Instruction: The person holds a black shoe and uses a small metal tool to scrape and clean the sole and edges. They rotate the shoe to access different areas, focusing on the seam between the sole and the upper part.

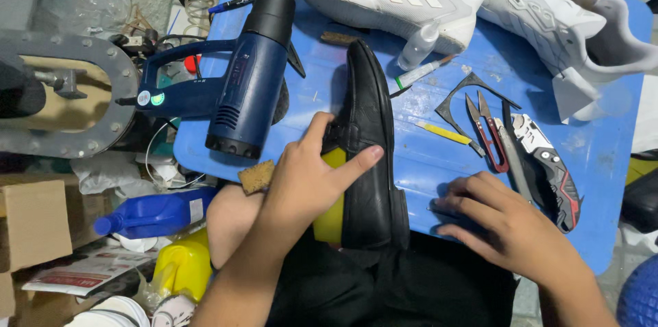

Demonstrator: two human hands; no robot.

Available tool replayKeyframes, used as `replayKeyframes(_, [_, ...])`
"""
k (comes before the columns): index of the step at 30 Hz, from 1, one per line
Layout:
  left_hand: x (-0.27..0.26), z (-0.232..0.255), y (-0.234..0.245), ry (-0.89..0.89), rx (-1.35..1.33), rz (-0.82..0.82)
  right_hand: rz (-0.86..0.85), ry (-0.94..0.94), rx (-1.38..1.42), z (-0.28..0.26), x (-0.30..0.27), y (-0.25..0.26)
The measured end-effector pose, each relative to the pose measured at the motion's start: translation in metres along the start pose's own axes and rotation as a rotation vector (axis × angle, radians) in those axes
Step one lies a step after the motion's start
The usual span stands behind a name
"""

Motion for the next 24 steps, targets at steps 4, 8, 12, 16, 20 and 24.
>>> replayKeyframes(4, [0.003, -0.006, 0.006, -0.376, 0.123, 0.272, 0.198, -0.069, -0.146, -0.001, 0.001, 0.002])
replayKeyframes(8, [0.006, -0.014, 0.006, -0.399, 0.092, 0.245, 0.304, -0.091, -0.343, -0.001, 0.030, -0.001])
replayKeyframes(12, [0.008, -0.018, 0.008, -0.483, 0.112, 0.240, 0.309, -0.100, -0.479, 0.006, 0.054, -0.007])
replayKeyframes(16, [0.011, -0.024, 0.008, -0.479, 0.094, 0.198, 0.259, -0.070, -0.570, 0.010, 0.061, -0.010])
replayKeyframes(20, [0.011, -0.025, 0.009, -0.490, 0.094, 0.191, 0.193, -0.121, -0.572, 0.015, 0.065, -0.011])
replayKeyframes(24, [0.008, -0.023, 0.006, -0.492, 0.030, 0.219, 0.206, -0.124, -0.184, 0.017, 0.063, -0.009])
Point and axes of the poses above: each hand's wrist, its own x-axis towards the middle knuckle, its own y-axis out of the back of the hand, z = x × y, the point moved 3 cm from there along x, towards the middle knuckle, and after that the axes turned 3 degrees about y, right-handed, at the moved point
